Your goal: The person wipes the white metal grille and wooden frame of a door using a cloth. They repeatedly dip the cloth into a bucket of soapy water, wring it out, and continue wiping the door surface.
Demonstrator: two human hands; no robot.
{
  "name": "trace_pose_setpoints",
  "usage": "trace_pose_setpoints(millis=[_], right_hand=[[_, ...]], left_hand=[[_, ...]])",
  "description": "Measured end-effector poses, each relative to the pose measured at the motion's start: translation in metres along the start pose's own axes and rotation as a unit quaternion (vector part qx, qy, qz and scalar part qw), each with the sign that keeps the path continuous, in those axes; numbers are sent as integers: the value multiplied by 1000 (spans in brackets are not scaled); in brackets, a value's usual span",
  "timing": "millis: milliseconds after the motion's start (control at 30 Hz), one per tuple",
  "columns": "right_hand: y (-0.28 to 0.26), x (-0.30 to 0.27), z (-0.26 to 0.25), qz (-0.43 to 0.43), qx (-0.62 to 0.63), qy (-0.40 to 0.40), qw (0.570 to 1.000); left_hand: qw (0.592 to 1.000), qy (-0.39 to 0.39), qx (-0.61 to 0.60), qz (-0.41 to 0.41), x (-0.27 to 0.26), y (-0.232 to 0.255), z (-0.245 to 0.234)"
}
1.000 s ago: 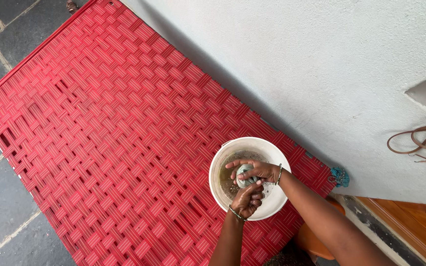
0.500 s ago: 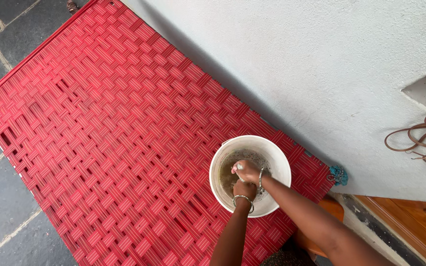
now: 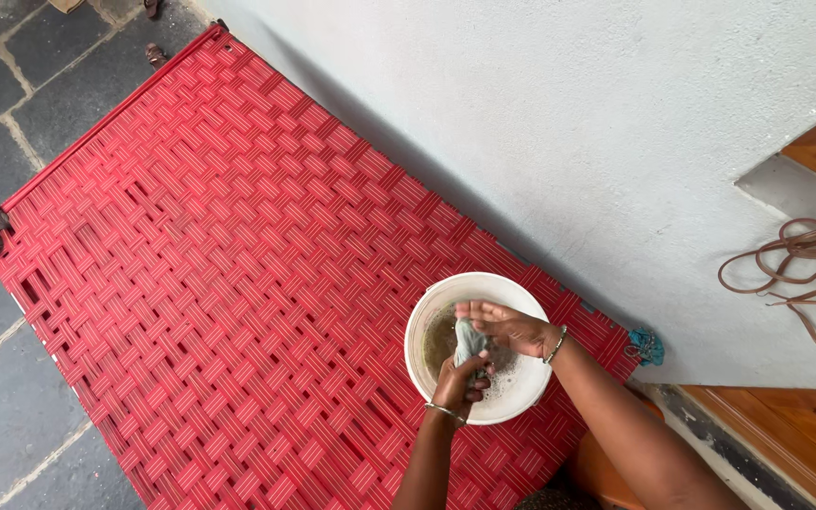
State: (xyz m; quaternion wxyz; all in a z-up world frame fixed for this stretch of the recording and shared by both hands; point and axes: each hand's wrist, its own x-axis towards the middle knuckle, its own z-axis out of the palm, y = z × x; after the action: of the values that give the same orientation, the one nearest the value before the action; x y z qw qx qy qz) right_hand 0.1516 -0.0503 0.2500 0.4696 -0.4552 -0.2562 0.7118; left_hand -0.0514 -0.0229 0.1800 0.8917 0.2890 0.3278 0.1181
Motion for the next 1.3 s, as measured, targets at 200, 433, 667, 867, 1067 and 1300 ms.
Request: trace_pose_setpoints(millis=[200, 433, 667, 867, 1067, 1300], right_hand=[[-57, -12, 69, -128, 61, -278, 950], [-44, 9, 72, -34, -178, -79, 980], [17, 60, 45, -29, -356, 187, 915], [68, 88, 22, -102, -463, 372, 798], [76, 78, 26, -11, -474, 418, 775], [84, 23, 25, -113, -387, 326, 855]], left_hand=[[916, -234, -311, -97, -37, 12, 42], [996, -41, 36, -65, -51, 49, 69], [891, 208, 361, 182, 47, -20, 22], [792, 249, 540, 137, 35, -18, 25], [721, 262, 629, 127, 30, -28, 23], [660, 237, 698, 148, -5, -18, 40]])
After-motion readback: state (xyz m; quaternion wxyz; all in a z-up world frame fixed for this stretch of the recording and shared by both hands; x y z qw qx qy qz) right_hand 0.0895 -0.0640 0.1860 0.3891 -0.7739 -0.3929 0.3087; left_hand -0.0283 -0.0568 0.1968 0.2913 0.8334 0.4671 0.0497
